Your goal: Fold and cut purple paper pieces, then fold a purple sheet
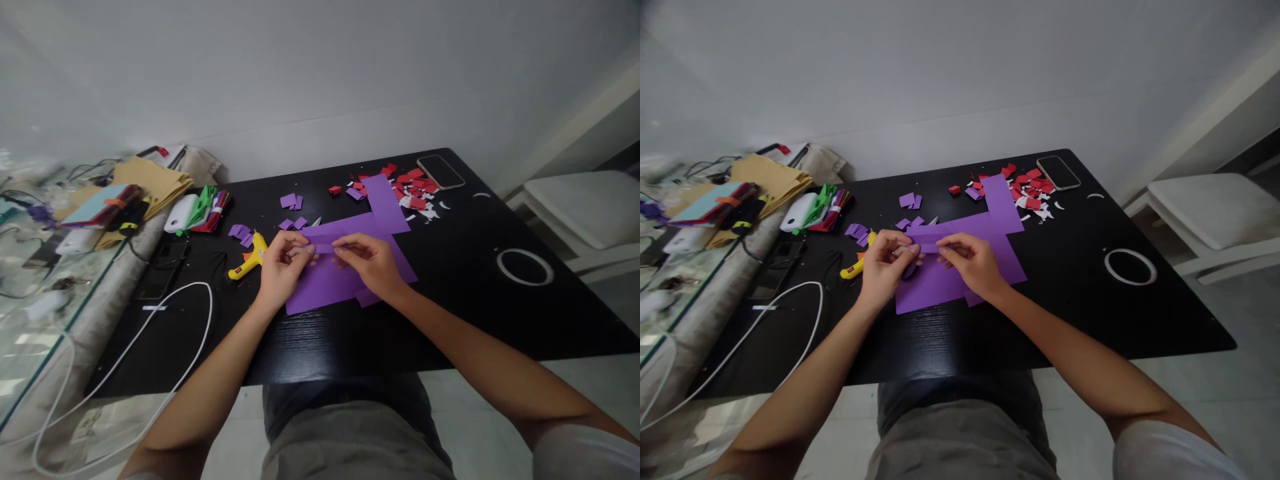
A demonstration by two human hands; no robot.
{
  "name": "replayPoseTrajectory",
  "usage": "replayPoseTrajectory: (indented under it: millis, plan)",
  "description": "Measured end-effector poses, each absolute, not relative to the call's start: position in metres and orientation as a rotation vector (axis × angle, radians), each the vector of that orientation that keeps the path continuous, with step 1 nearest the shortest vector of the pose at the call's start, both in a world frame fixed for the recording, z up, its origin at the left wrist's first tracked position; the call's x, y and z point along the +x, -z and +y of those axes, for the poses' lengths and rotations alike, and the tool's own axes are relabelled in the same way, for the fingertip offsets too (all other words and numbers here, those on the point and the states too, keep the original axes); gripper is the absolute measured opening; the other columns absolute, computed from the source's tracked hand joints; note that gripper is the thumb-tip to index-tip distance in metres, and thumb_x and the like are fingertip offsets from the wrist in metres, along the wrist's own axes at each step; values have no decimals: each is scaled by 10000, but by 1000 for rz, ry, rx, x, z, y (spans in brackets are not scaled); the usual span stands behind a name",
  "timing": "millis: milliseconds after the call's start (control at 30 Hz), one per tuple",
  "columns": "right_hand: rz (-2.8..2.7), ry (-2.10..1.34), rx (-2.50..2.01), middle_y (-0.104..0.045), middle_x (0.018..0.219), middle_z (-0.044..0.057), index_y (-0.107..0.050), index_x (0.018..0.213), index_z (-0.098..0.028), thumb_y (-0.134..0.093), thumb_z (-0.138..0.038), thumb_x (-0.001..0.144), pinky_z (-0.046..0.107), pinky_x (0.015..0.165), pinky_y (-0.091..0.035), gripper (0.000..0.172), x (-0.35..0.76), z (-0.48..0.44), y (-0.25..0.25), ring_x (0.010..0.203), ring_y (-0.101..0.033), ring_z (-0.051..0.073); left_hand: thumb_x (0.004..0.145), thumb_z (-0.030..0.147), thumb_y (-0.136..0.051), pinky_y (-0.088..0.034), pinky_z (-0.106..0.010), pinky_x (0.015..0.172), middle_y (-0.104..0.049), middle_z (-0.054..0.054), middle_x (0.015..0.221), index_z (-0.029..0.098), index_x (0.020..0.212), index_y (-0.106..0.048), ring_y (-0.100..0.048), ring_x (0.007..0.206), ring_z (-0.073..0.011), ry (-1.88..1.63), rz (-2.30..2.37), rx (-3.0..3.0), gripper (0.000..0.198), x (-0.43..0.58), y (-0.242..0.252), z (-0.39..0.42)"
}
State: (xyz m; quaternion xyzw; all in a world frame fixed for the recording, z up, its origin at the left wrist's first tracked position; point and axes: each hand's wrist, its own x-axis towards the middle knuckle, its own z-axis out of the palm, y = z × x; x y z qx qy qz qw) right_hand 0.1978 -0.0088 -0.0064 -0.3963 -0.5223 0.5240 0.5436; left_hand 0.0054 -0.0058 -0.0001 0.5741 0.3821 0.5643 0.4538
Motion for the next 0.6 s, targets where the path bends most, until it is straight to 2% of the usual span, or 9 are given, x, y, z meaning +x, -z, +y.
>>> replayPoseTrajectory:
  millis: [200, 367, 500, 600]
  plan:
    - [-1252, -1257, -937, -764, 789, 22, -786, 925, -231, -812, -400, 822, 380, 722, -653, 200, 199, -9, 8, 711, -743, 192, 847, 313, -811, -578, -252, 640, -715, 3, 777, 199, 957, -694, -707, 649, -125, -1413, 996, 1439, 197, 4, 0, -6]
    - [-1276, -1269, -957, -795, 943, 40, -797, 976, -238, -899, -363, 712, 392, 809, -657, 310, 199, -9, 9, 826, -747, 206, 901, 320, -745, -552, -263, 654, -733, -32, 811, 198, 956, -775, -693, 684, -137, -1331, 1057, 1527, 137, 0, 0, -7]
    - [-1272, -1261, -963, -792, 871, 29, -812, 996, -248, -890, -389, 733, 382, 765, -648, 308, 200, -7, 10, 755, -732, 194, 845, 313, -801, -520, -253, 645, -713, -57, 1019, 217, 1028, -777, -638, 700, -115, -1285, 1012, 1602, 208, -1, 2, -6]
    - [-1299, -1216, -984, -760, 768, 12, -821, 1002, -252, -857, -435, 778, 356, 683, -609, 292, 200, -7, 10, 667, -689, 179, 840, 315, -819, -498, -275, 680, -679, -38, 935, 238, 1014, -796, -584, 716, -129, -1322, 1076, 1732, 192, -2, 4, -4]
